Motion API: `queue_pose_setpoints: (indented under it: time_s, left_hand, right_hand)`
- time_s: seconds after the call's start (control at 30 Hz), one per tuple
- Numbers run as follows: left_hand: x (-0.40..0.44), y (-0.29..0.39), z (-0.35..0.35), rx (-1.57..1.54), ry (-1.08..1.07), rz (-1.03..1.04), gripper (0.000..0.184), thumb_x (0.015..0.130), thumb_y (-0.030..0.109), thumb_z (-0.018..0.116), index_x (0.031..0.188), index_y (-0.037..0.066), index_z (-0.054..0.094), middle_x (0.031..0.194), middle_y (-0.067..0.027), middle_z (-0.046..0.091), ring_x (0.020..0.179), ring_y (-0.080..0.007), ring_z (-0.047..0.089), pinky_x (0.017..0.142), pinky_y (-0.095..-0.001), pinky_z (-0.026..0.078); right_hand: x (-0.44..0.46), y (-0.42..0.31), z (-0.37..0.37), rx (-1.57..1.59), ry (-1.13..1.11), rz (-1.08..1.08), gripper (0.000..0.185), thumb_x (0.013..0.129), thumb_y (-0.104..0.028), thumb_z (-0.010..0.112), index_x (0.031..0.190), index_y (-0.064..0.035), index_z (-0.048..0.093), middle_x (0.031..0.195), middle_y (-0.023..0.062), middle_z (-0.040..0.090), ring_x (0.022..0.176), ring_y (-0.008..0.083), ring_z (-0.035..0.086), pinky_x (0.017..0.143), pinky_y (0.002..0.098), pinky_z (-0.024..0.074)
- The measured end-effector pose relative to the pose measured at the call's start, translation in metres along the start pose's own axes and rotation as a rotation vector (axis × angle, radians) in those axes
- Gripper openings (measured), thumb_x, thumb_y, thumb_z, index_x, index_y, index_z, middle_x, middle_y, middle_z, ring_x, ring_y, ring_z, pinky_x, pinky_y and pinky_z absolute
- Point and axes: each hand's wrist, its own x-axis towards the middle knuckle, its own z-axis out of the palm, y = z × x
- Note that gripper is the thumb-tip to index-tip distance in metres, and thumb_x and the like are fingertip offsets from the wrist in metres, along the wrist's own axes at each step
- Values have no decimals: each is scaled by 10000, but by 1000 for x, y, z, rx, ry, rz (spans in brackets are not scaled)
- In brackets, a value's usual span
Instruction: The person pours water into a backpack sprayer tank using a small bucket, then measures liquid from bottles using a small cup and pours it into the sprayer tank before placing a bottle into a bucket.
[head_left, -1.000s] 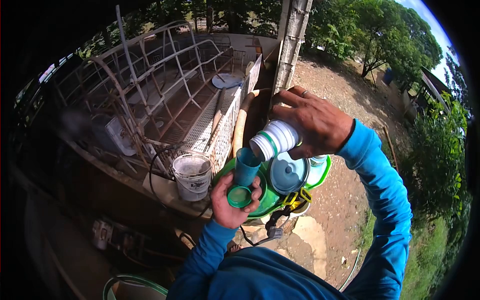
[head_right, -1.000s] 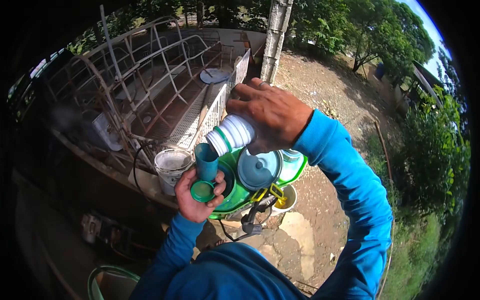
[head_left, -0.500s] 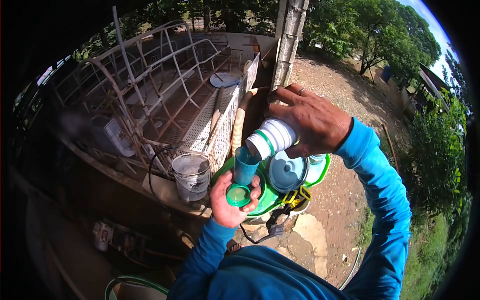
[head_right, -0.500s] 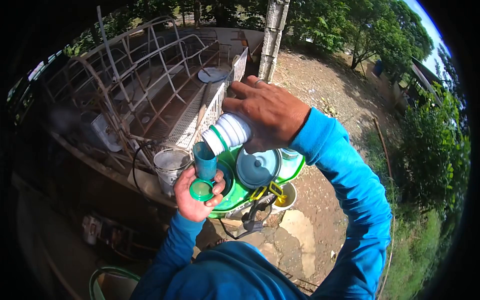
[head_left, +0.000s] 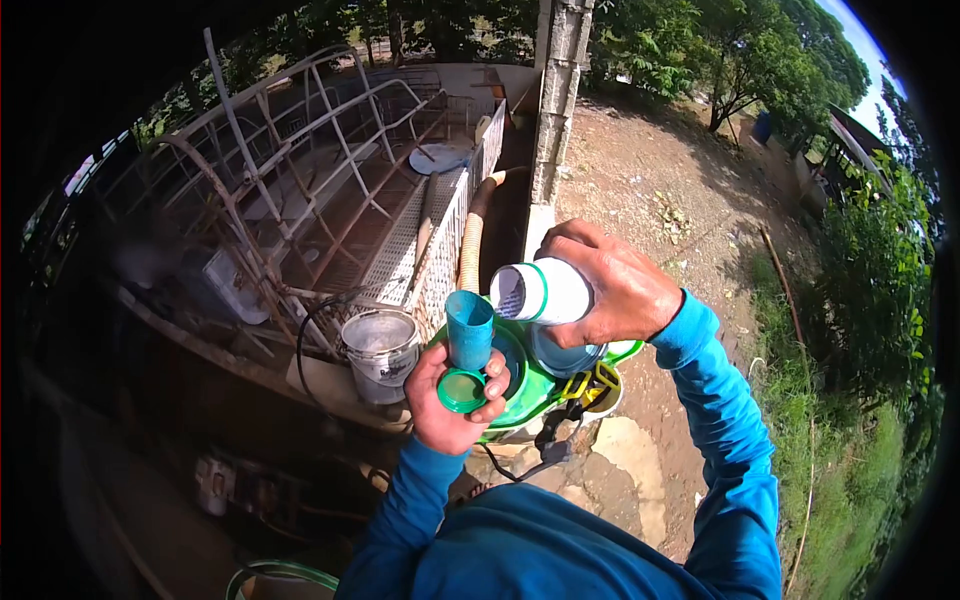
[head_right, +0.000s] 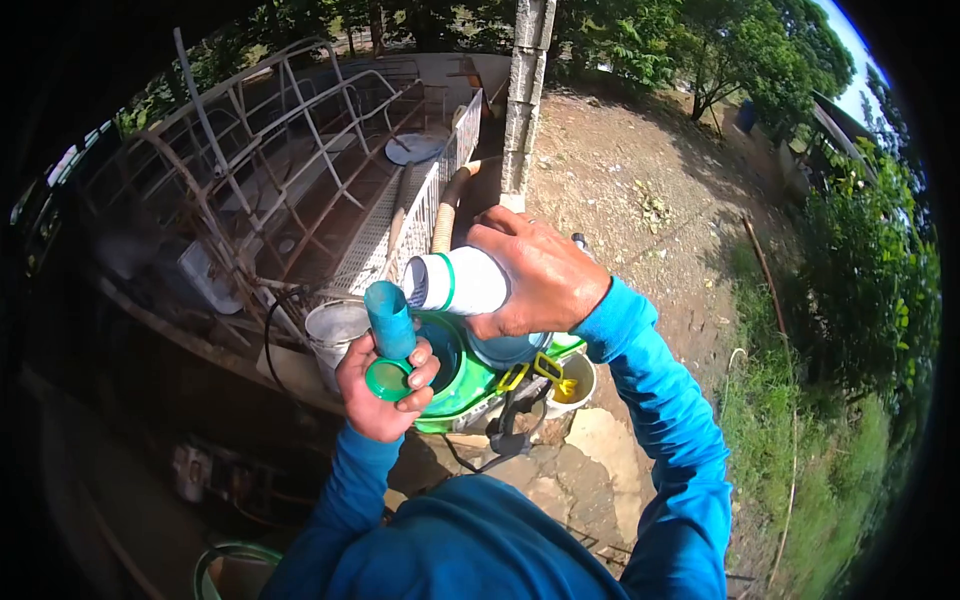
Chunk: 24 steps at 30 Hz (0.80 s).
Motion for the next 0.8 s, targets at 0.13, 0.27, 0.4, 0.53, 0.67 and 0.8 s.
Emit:
queue_pose_setpoints:
  time_s: [0.13, 0.27, 0.4, 0.53, 0.67, 0.8]
  left_hand:
    - [-15, 17, 2, 61, 34, 24, 512, 983, 394, 363, 1310, 16, 474, 968, -172, 516, 812, -256, 498, 490, -303, 405]
    - [-40, 48, 21, 531, 315, 201, 434, 960, 389, 430, 1204, 35, 483, 885, -155, 586, 666, -215, 553, 428, -266, 384]
    - [-49, 80, 27, 804, 365, 185, 387, 961, 335, 462, 1211, 41, 494, 920, -124, 607, 683, -148, 556, 438, -230, 372]
    - [-45, 95, 39, 1316, 407, -20, 334, 948, 273, 515, 1184, 37, 533, 909, -57, 602, 693, -55, 516, 487, -204, 356]
    - [-35, 106, 53, 1857, 312, -24, 322, 902, 234, 577, 1139, 17, 583, 878, -77, 609, 723, -124, 554, 593, -282, 430]
    - [-20, 99, 90, 2349, 70, 231, 339, 833, 180, 634, 1115, -7, 608, 889, -151, 617, 787, -259, 618, 744, -375, 488]
  right_hand:
    - [-26, 7, 7, 73, 149, 43, 637, 567, -310, 802, 1093, -24, 588, 1082, 190, 563, 997, 390, 595, 851, 453, 503]
    - [-69, 9, 6, 151, 239, 83, 639, 574, -273, 812, 1111, -13, 583, 1122, 177, 567, 1037, 372, 591, 908, 439, 488]
    - [-130, 19, 28, 279, 321, 273, 660, 541, -301, 829, 1081, 1, 597, 1111, 167, 574, 1044, 331, 585, 915, 421, 472]
    - [-194, 26, 63, 430, 453, 480, 678, 574, -372, 840, 1068, 21, 591, 1106, 155, 572, 1013, 293, 588, 888, 395, 471]
    - [-255, 20, 102, 471, 564, 706, 707, 615, -366, 849, 1132, 22, 563, 1092, 118, 580, 977, 221, 594, 873, 345, 479]
    - [-295, 1, 121, 594, 602, 1012, 735, 639, -344, 858, 1202, 5, 536, 1079, 72, 596, 986, 170, 597, 878, 317, 485]
